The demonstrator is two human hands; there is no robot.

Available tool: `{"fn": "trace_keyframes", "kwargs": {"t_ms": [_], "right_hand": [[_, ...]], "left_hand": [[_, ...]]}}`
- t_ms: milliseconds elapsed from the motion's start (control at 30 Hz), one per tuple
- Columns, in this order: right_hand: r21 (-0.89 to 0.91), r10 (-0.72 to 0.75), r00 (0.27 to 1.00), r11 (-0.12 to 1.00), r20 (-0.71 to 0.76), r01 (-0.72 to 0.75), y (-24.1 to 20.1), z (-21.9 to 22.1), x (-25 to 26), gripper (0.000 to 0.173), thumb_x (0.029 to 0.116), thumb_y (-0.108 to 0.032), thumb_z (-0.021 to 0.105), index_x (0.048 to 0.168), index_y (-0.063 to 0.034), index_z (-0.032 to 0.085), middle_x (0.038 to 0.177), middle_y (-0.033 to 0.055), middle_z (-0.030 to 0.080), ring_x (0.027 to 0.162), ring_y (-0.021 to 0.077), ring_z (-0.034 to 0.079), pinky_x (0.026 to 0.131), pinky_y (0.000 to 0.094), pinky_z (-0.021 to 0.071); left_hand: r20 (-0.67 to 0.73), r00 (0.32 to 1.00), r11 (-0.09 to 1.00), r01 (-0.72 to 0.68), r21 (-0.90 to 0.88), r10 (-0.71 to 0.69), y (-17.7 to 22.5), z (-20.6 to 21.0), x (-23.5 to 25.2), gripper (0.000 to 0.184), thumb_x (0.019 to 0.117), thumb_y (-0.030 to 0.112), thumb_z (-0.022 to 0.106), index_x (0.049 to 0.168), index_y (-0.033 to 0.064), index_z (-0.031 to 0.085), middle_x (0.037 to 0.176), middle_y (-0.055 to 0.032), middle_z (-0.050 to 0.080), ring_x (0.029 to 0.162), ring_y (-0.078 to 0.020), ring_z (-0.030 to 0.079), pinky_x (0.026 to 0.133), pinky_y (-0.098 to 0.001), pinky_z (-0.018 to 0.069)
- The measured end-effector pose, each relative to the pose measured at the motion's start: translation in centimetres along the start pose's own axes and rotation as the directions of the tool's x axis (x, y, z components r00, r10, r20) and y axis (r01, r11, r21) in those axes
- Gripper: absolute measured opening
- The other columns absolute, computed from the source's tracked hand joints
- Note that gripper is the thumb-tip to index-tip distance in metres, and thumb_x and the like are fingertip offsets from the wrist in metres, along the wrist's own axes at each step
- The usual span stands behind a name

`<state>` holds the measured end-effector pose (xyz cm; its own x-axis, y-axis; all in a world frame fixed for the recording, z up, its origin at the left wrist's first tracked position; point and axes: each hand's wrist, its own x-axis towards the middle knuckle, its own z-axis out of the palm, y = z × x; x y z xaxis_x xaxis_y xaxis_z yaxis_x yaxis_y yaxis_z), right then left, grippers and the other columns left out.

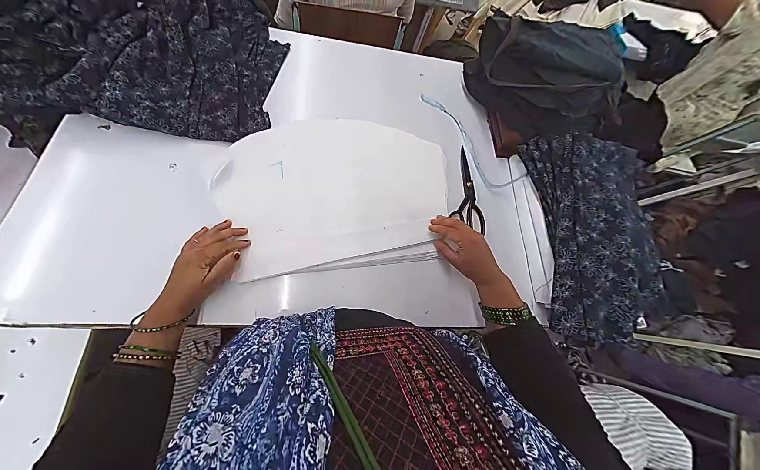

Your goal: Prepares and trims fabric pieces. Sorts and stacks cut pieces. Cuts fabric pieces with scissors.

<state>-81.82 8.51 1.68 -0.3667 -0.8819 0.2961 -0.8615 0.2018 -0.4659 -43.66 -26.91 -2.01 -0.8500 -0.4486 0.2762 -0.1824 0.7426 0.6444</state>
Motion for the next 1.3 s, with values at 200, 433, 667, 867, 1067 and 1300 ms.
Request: {"fn": "trace_keyframes", "kwargs": {"t_ms": [200,433,667,867,1067,1300], "right_hand": [[-0.072,-0.074,0.992,0.994,0.104,0.081,0.8,-0.1,0.9,0.033,0.0906,-0.008,0.057,0.117,0.0016,0.074,0.128,0.0211,0.069,0.123,0.0412,0.064,0.107,0.0596,0.0444],[-0.202,-0.217,0.975,0.954,0.045,0.222,1.4,0.5,1.2,0.030,0.0899,-0.003,0.053,0.108,-0.0009,0.077,0.117,0.0186,0.074,0.111,0.0382,0.071,0.098,0.0563,0.0526],[-0.242,-0.204,0.972,0.955,-0.119,0.171,2.5,0.8,0.2,0.026,0.0947,-0.003,0.054,0.099,-0.0052,0.080,0.106,0.0151,0.077,0.105,0.0347,0.074,0.097,0.0500,0.0551],[-0.164,-0.152,0.986,0.976,-0.062,0.140,3.2,0.2,0.7,0.038,0.0860,-0.004,0.055,0.119,-0.0022,0.074,0.126,0.0187,0.070,0.112,0.0364,0.070,0.089,0.0501,0.0567],[-0.012,-0.088,0.991,0.996,0.097,0.090,3.3,-1.6,1.4,0.042,0.0801,0.006,0.057,0.119,-0.0002,0.073,0.131,0.0197,0.067,0.124,0.0375,0.064,0.101,0.0530,0.0520],[0.041,-0.017,0.995,0.999,-0.097,0.021,4.1,-0.7,0.2,0.025,0.0878,0.002,0.055,0.101,0.0035,0.076,0.121,0.0206,0.071,0.114,0.0353,0.069,0.096,0.0469,0.0555]], "left_hand": [[-0.069,0.994,0.973,0.096,0.211,-0.083,2.7,0.8,1.0,0.066,0.0968,0.062,0.046,0.120,0.0069,0.075,0.144,-0.0177,0.060,0.147,-0.0513,0.035,0.114,-0.0766,0.0140],[0.069,0.993,0.992,-0.100,0.075,0.094,10.5,6.4,5.1,0.055,0.0926,0.043,0.063,0.131,0.0038,0.068,0.143,-0.0213,0.060,0.140,-0.0480,0.046,0.111,-0.0644,0.0388],[0.422,0.871,0.923,0.085,0.375,-0.251,12.8,7.0,6.9,0.096,0.0861,0.063,0.069,0.158,0.0081,0.039,0.168,-0.0209,0.025,0.155,-0.0474,0.019,0.118,-0.0716,0.0129],[0.319,0.942,0.945,-0.009,0.326,-0.101,12.6,7.9,6.4,0.095,0.0819,0.065,0.069,0.152,0.0045,0.048,0.163,-0.0240,0.035,0.151,-0.0525,0.024,0.115,-0.0774,0.0111],[0.454,0.858,0.958,-0.284,0.028,0.241,15.3,11.0,9.6,0.071,0.0888,0.040,0.074,0.144,-0.0010,0.055,0.152,-0.0244,0.049,0.145,-0.0480,0.040,0.115,-0.0606,0.0364],[0.700,0.695,0.941,-0.325,0.100,0.165,18.4,14.2,13.5,0.069,0.1010,0.042,0.060,0.152,-0.0020,0.044,0.163,-0.0222,0.035,0.153,-0.0404,0.028,0.122,-0.0559,0.0242]]}}
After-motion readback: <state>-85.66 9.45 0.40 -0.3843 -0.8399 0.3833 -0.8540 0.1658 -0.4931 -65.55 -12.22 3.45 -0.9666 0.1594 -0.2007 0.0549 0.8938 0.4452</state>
